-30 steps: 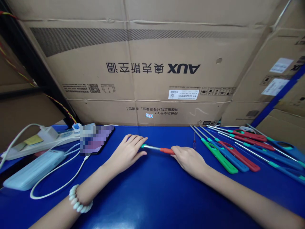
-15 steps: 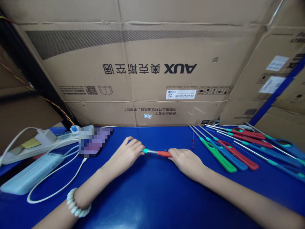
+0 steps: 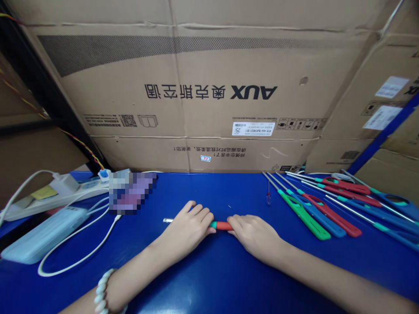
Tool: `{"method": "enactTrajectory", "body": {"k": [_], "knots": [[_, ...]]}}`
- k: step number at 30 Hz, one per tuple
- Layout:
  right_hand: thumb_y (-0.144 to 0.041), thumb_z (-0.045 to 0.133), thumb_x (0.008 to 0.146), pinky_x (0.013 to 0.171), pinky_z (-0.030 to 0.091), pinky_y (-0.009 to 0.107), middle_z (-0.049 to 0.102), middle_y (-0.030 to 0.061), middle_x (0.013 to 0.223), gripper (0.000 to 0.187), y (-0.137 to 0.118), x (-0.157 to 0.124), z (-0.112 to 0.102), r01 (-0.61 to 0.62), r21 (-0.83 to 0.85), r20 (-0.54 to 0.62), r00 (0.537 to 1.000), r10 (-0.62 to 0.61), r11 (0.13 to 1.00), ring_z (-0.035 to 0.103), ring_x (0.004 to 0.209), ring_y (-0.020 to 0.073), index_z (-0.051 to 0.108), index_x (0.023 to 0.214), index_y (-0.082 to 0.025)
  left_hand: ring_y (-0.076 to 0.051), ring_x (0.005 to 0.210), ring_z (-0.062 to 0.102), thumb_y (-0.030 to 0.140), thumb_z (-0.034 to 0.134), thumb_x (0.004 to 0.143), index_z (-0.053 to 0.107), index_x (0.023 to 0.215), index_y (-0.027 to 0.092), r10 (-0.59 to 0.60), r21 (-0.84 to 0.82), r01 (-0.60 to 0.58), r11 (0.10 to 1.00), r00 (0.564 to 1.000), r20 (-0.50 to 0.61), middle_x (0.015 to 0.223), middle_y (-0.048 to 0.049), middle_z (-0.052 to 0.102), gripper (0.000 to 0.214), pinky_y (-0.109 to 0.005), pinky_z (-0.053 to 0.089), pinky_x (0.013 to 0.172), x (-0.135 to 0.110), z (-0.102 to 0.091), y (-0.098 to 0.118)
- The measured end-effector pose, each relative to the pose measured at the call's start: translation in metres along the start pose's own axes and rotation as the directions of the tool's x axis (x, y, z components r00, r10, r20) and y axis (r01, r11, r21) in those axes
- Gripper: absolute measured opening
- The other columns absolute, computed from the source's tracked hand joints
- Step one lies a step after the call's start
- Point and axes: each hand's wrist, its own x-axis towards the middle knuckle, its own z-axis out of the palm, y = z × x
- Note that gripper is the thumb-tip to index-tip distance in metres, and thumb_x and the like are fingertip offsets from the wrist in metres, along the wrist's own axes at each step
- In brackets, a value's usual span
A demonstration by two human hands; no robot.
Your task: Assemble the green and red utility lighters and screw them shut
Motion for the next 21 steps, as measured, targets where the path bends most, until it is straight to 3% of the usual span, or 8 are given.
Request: {"method": "enactTrajectory", "body": {"k": [4,9,15,21], "knots": [[-0.021,0.058,0.091,0.051,0.035,0.027,0.065,0.0015,0.072,0.011,-0.002,0.000,-0.005,-0.048,0.046,0.069,0.997,0.044,0.998,0.064,0.059,0.0181,0.051,0.083,-0.017,-0.022,0.072,0.053,0.038,0.041,0.099,0.054,0.081,0.015,0.004,-0.013,-0.003,1.000,0.999,0.051,0.078,-0.0041,0.059,0.031,-0.037,0.034,0.077,-0.001,-0.004,-0.003],[-0.022,0.061,0.089,0.049,0.032,0.027,0.066,-0.0002,0.071,0.015,-0.001,0.001,-0.012,-0.074,0.055,0.123,0.990,0.067,0.996,0.065,0.058,0.0184,0.048,0.081,-0.018,-0.020,0.066,0.053,0.028,0.026,0.103,0.054,0.078,0.015,0.034,-0.022,-0.034,0.999,0.999,0.019,0.072,-0.0038,0.057,0.039,-0.037,0.034,0.077,-0.004,0.004,-0.003],[-0.025,0.057,0.092,0.050,0.032,0.027,0.066,-0.0017,0.071,0.018,0.000,0.001,-0.013,-0.084,0.135,0.113,0.991,0.069,0.987,0.066,0.060,0.0180,0.045,0.080,-0.020,-0.021,0.064,0.051,0.023,0.025,0.103,0.054,0.076,0.015,0.027,-0.051,-0.023,0.998,0.997,0.069,0.070,-0.0043,0.057,0.040,-0.036,0.033,0.072,-0.005,0.003,0.001],[-0.029,0.054,0.094,0.051,0.031,0.028,0.063,-0.0002,0.069,0.019,-0.003,-0.003,-0.007,-0.028,0.039,0.064,0.998,0.026,0.999,0.063,0.057,0.0180,0.046,0.080,-0.019,-0.020,0.060,0.050,0.023,0.031,0.101,0.052,0.075,0.016,0.013,-0.090,-0.003,0.996,0.994,0.110,0.066,-0.0027,0.057,0.035,-0.034,0.030,0.069,-0.006,0.002,0.002]]}}
